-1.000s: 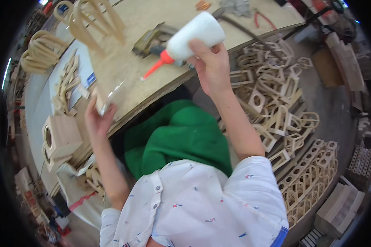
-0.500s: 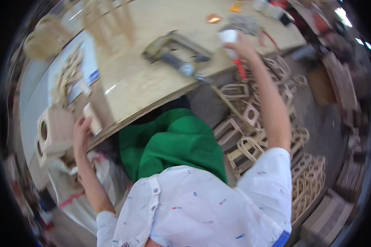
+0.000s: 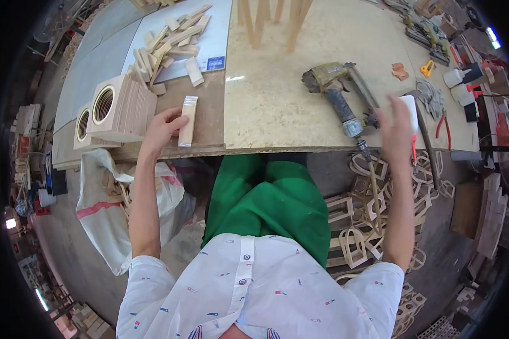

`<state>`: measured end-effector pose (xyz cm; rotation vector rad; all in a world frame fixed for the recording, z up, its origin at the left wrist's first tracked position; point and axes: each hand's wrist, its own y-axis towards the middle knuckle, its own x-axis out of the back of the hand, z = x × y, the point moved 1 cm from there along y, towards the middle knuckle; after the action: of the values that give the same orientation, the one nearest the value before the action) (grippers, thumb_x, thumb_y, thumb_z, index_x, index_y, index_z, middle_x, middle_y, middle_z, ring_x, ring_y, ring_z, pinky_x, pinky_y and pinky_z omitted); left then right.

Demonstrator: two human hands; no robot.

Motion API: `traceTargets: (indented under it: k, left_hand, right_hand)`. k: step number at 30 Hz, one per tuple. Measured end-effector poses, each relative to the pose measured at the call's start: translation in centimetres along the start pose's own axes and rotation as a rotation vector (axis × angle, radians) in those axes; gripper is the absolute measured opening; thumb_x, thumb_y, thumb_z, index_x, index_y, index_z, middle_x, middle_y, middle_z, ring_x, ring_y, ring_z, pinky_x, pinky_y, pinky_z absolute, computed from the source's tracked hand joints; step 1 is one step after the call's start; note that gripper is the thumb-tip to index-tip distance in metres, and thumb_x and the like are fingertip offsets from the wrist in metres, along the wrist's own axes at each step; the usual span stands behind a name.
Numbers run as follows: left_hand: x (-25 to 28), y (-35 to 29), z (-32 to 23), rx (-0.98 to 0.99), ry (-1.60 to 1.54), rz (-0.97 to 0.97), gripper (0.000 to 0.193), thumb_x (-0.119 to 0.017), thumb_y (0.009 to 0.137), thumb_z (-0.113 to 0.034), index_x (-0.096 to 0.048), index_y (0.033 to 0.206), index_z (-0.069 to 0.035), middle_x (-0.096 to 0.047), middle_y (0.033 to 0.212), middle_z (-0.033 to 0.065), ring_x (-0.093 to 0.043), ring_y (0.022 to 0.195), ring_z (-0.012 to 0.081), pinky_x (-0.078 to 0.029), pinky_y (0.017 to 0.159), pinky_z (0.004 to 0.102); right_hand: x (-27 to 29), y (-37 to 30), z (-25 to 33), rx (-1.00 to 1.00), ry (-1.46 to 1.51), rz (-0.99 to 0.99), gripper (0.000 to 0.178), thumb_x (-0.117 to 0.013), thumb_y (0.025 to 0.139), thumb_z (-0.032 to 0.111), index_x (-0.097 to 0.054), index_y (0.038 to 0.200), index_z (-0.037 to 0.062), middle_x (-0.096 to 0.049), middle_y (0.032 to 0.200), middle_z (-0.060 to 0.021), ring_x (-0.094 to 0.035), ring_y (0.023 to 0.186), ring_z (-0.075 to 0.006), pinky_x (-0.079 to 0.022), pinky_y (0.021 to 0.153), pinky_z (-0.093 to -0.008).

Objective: The person assembles a wooden chair frame by joining curved legs and crossbars. They use a pneumatic nail gun to fasten the pieces together and apply wood glue to the joints for reinforcement. The person also uses a hammer to tap the components into alignment.

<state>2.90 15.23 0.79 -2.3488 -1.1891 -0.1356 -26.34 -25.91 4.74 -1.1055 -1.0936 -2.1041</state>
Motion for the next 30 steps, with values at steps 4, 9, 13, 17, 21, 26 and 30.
traceTargets:
  k: [4, 9, 13, 17, 21, 26, 30]
  left_hand:
    - [0.1, 0.1, -0.2, -0.046, 0.126, -0.064, 0.042, -0.066, 0.086, -0.021, -0.062, 0.118, 0.005, -0.069, 0.096, 0.0116, -0.065, 0.083, 0.0171, -0.051, 0.076, 0.0312]
    - [-0.3, -1.0, -1.3, -0.150, 0.402, -0.231, 0.040, -0.066, 0.084, -0.019, -0.062, 0.117, 0.004, -0.069, 0.098, 0.0178, -0.066, 0.083, 0.0277, -0.051, 0.078, 0.0373]
    - [-1.8, -1.0, -3.3, -0.412, 0.542, -0.430, 0.040, -0.070, 0.084, -0.017, -0.062, 0.117, 0.003, -0.067, 0.103, 0.0156, -0.065, 0.090, 0.0222, -0.052, 0.080, 0.0337]
    - [-5.6, 2.1, -8.6, -0.623, 0.421, -0.292, 0.042, -0.071, 0.082, -0.016, -0.061, 0.119, 0.001, -0.064, 0.105, 0.0163, -0.065, 0.087, 0.0237, -0.052, 0.078, 0.0344]
    - [-9.1, 6.3, -13.7, -0.774, 0.473, -0.292, 0.045, -0.072, 0.080, -0.017, -0.059, 0.119, 0.000, -0.063, 0.103, 0.0173, -0.065, 0.085, 0.0268, -0.051, 0.075, 0.0372]
    - [-11.9, 8.2, -19.5, -0.813, 0.568, -0.410, 0.048, -0.072, 0.080, -0.027, -0.058, 0.116, 0.002, -0.063, 0.106, 0.0177, -0.065, 0.086, 0.0301, -0.051, 0.075, 0.0397]
    - [-13.1, 11.2, -21.5, -0.658, 0.652, -0.351, 0.045, -0.069, 0.080, -0.035, -0.065, 0.104, 0.003, -0.067, 0.095, 0.0195, -0.066, 0.085, 0.0323, -0.049, 0.076, 0.0412]
  right_hand:
    - [-3.2, -0.6, 5.4, 0.080, 0.110, 0.099, 0.044, -0.069, 0.082, 0.011, -0.054, 0.122, -0.0004, -0.057, 0.119, -0.0190, -0.053, 0.114, -0.0353, -0.043, 0.097, -0.0409]
    - [-6.0, -0.6, 6.3, 0.099, 0.010, 0.135, 0.051, -0.068, 0.080, 0.010, -0.049, 0.127, 0.0005, -0.055, 0.119, -0.0189, -0.054, 0.112, -0.0363, -0.046, 0.092, -0.0430]
    - [-6.8, -0.4, 5.6, 0.084, -0.043, 0.178, 0.055, -0.066, 0.080, 0.010, -0.045, 0.131, 0.0021, -0.056, 0.119, -0.0174, -0.055, 0.109, -0.0362, -0.051, 0.086, -0.0433]
    - [-6.7, -0.3, 5.4, 0.110, -0.043, 0.156, 0.055, -0.067, 0.077, 0.007, -0.047, 0.128, 0.0022, -0.057, 0.117, -0.0172, -0.057, 0.105, -0.0347, -0.050, 0.085, -0.0432]
    - [-5.7, -0.1, 4.3, 0.095, -0.005, 0.184, 0.056, -0.067, 0.074, 0.004, -0.048, 0.126, 0.0008, -0.057, 0.115, -0.0174, -0.056, 0.105, -0.0355, -0.049, 0.086, -0.0441]
    - [-4.9, -2.1, 5.9, 0.197, 0.119, -0.091, 0.043, -0.068, 0.072, 0.000, -0.056, 0.113, -0.0022, -0.054, 0.115, -0.0195, -0.052, 0.109, -0.0383, -0.043, 0.094, -0.0451]
    - [-6.7, -5.7, 8.7, 0.164, 0.390, -0.016, 0.037, -0.066, 0.075, -0.001, -0.058, 0.110, -0.0018, -0.057, 0.111, -0.0182, -0.054, 0.107, -0.0371, -0.045, 0.091, -0.0427]
